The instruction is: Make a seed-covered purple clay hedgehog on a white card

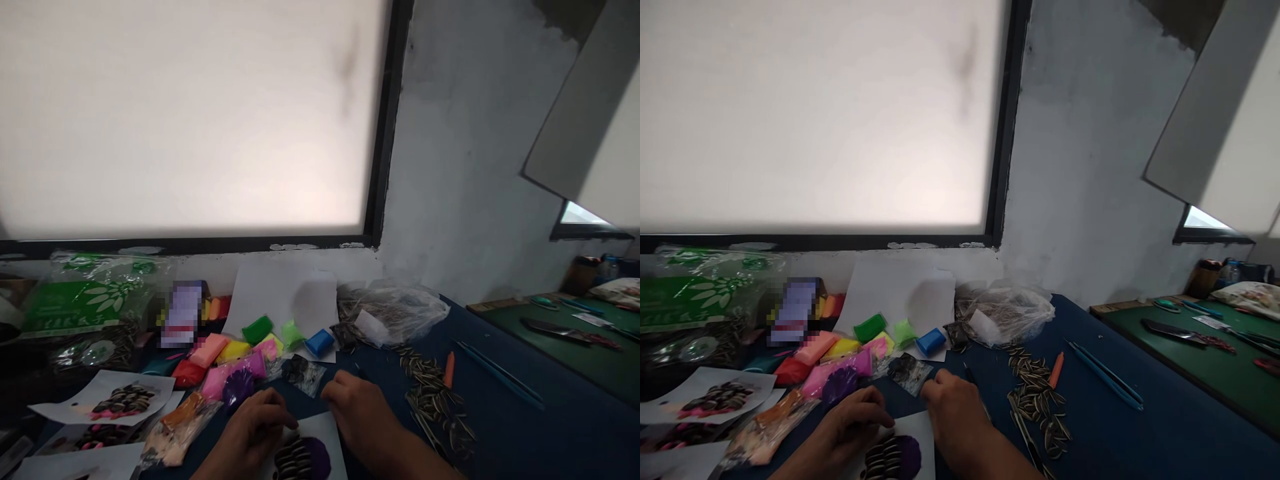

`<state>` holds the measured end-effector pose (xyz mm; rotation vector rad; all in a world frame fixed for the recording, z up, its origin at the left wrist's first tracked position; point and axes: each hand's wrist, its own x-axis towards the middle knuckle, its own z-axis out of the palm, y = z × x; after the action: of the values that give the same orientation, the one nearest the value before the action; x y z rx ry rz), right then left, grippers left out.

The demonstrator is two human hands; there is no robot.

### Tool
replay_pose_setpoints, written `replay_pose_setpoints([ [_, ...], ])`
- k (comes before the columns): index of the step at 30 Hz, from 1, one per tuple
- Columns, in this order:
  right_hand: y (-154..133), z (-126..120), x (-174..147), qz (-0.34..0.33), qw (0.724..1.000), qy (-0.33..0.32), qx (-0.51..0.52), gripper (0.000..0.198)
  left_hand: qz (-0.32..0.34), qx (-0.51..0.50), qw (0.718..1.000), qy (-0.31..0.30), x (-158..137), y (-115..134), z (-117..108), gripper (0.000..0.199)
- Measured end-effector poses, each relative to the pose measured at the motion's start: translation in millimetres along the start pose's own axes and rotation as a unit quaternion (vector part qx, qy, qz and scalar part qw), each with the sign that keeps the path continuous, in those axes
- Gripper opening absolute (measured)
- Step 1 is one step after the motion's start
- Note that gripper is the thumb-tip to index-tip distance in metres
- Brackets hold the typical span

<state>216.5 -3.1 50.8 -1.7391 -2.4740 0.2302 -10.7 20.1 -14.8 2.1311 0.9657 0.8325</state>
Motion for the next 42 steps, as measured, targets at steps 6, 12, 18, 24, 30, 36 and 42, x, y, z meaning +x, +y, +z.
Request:
replay_pose_setpoints([
  [6, 25, -19, 3, 0.056, 0.998, -0.007, -0.025, 0.032, -0.010, 0.002, 1.000, -0.005, 1, 1, -1, 0.029],
  [12, 31, -23, 2, 0.064, 0.998, -0.014, -0.020, 0.029, -0.007, 0.018, 1.000, -0.006, 2, 3, -1, 0.026],
  [18, 34, -20, 5, 0.073, 0.997, -0.002, -0.016, 0.026, 0.008, 0.014, 1.000, 0.001, 3, 1, 0, 0.026],
  [24, 35, -11, 8, 0.049, 0.999, 0.011, -0.016, 0.024, 0.015, 0.029, 0.999, 0.004, 4, -1, 0, 0.026],
  [30, 29, -6, 6, 0.032, 0.999, 0.027, -0.010, 0.023, 0.005, 0.026, 1.000, 0.008, 3, 2, 0, 0.025],
  [36, 13, -4, -1, -0.029, 0.997, 0.038, 0.062, 0.014, 0.013, 0.021, 1.000, 0.013, 3, 3, 1, 0.028],
  [42, 2, 10, -9, -0.065, 0.987, 0.036, 0.141, 0.006, -0.001, 0.025, 1.000, 0.007, 2, 5, 0, 0.028],
])
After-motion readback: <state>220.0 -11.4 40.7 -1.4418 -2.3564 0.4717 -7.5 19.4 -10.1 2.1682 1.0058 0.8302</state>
